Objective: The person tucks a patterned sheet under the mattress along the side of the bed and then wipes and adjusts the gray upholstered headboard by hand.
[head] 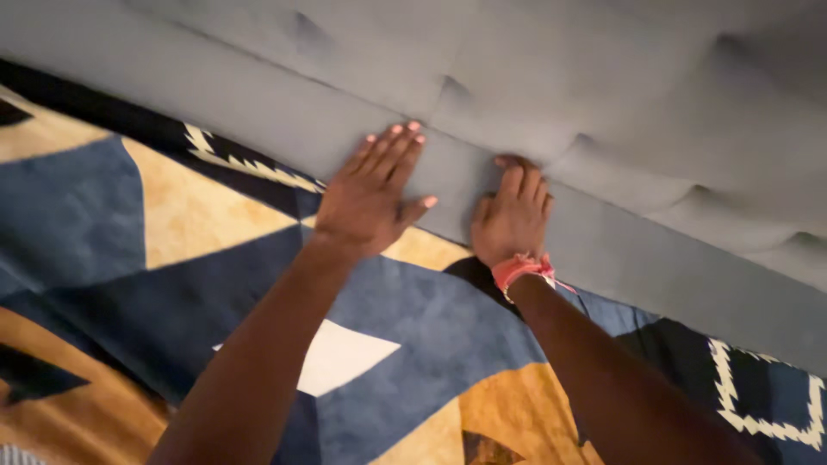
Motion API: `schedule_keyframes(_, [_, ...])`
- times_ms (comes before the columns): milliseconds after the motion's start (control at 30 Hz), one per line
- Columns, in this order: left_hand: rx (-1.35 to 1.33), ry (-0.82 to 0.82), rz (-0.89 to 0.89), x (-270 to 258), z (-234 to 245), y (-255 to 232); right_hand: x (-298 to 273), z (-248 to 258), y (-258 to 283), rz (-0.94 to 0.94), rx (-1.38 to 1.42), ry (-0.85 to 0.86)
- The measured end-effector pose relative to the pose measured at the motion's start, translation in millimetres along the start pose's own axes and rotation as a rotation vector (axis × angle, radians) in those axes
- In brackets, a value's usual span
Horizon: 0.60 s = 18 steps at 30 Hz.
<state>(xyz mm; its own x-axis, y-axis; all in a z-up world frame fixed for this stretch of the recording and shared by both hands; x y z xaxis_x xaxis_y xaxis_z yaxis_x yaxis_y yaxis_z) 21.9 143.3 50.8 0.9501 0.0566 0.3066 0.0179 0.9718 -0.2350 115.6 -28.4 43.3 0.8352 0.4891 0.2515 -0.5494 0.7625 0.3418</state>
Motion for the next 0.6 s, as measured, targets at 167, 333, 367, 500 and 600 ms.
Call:
schedule_keyframes(167, [0.023,0.003,0.049,2,11,26,0,-2,5,0.05,-0.03,-0.015])
schedule_keyframes(333, [-0.201,0.042,-0.147,9,-7,-46,-1,-26,-17,-0.046,-0.158,0.048])
schedule_keyframes(367, [-0.183,0.088,-0.136,13,-13,-55,0,-31,-22,-0.089,-0.188,0.072])
schedule_keyframes(500, [-0.138,0.19,-0.097,17,-28,-54,0,-26,-16,-0.02,-0.14,0.085])
schedule_keyframes(600, [-0.116,0.143,-0.091,15,-21,-30,2,-12,1,0.018,-0.05,0.045])
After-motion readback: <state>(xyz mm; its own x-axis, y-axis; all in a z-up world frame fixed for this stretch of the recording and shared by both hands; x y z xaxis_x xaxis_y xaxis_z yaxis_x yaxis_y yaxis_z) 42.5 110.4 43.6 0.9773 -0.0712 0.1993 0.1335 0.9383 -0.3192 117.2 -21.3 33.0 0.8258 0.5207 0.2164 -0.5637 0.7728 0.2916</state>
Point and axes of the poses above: each hand's wrist, its own x-axis towards the middle knuckle, its own z-axis out of the back of the hand, y = z × x, the point moved 7 cm from there along x, towards the middle knuckle, and after that the axes turned 5 degrees about x, right-handed, at the moved point
